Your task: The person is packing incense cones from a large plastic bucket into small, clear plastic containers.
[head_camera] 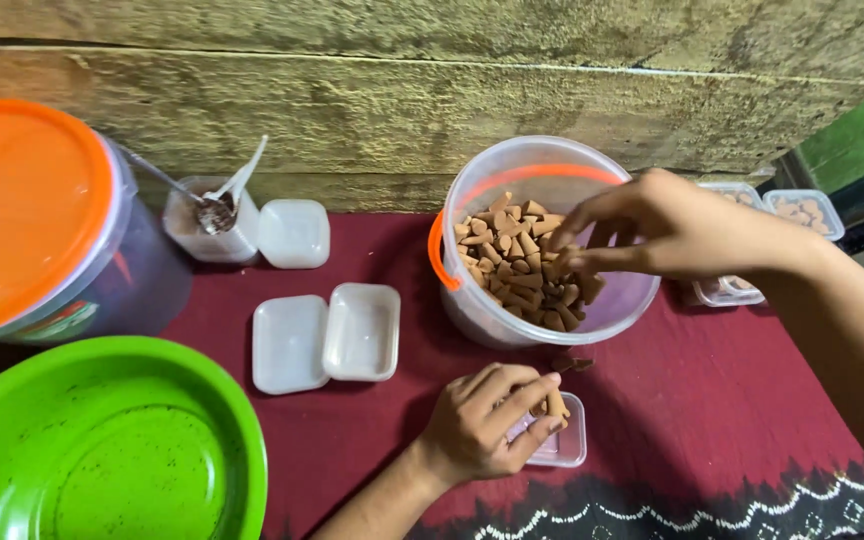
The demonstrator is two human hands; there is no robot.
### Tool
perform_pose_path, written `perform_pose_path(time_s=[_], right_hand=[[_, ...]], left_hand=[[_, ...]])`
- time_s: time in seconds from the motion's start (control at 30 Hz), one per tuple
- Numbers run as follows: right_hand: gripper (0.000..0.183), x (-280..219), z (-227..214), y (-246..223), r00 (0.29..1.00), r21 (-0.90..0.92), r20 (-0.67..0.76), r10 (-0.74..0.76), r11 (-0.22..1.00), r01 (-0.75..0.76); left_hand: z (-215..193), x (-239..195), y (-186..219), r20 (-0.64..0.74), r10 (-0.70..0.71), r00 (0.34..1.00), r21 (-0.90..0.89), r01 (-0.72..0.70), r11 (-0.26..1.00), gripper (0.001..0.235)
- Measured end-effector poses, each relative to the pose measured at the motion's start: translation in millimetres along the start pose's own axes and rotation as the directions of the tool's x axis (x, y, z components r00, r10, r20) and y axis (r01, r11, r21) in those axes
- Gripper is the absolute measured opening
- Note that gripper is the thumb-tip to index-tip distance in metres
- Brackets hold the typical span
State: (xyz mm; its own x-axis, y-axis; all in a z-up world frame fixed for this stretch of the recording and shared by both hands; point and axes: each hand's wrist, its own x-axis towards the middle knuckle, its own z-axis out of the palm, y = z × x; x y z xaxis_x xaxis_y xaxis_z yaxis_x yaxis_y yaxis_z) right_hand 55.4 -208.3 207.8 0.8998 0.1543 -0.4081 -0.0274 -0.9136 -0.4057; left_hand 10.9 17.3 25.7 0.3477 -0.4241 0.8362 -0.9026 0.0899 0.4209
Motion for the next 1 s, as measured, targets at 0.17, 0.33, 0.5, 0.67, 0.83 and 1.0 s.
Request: perform_pose_path(time_s=[0.17, 0.33, 0.5, 0.67, 0.83, 1.0], right_hand=[[0.023, -51.5, 30.0, 15.6, 0.884, 0.549, -0.213, -0.415, 0.698, 0.46], [0.022, -89.2, 81.0, 10.7, 0.826, 0.695, -0.438, -0.355, 0.449, 0.562], [0.02, -88.5, 139.1, 33.5, 0.727, 0.654, -0.594, -0.345, 0.319, 0.686], [0.022, -66.7, 190.7, 63.8, 0.602, 0.515, -0.756, -0.258, 0.335, 0.789], [0.031, -40.1, 223.5, 80.8, 0.64, 0.622, -0.767, 0.027, 0.272, 0.734], [0.03, -19.7, 245.6, 99.5, 0.681, 0.674, -0.729, 0.075, 0.258, 0.693]], left_hand=[[-2.0, -1.7, 0.6, -0.039, -0.03, 0.999, -0.034, 0.029, 0.999, 0.022], [-1.4, 1.8, 5.1, -0.103, -0.067, 0.992, -0.123, 0.054, 0.991, 0.027], [10.7, -5.0, 6.2, -0.156, -0.05, 0.986, -0.116, 0.031, 0.993, 0.03], [15.5, -9.3, 9.7, -0.182, -0.112, 0.977, -0.193, 0.076, 0.978, 0.035], [19.9, -10.8, 12.3, -0.148, -0.164, 0.975, -0.254, 0.123, 0.959, 0.034], [25.2, -17.5, 2.6, -0.107, -0.217, 0.97, -0.267, 0.182, 0.946, 0.034]])
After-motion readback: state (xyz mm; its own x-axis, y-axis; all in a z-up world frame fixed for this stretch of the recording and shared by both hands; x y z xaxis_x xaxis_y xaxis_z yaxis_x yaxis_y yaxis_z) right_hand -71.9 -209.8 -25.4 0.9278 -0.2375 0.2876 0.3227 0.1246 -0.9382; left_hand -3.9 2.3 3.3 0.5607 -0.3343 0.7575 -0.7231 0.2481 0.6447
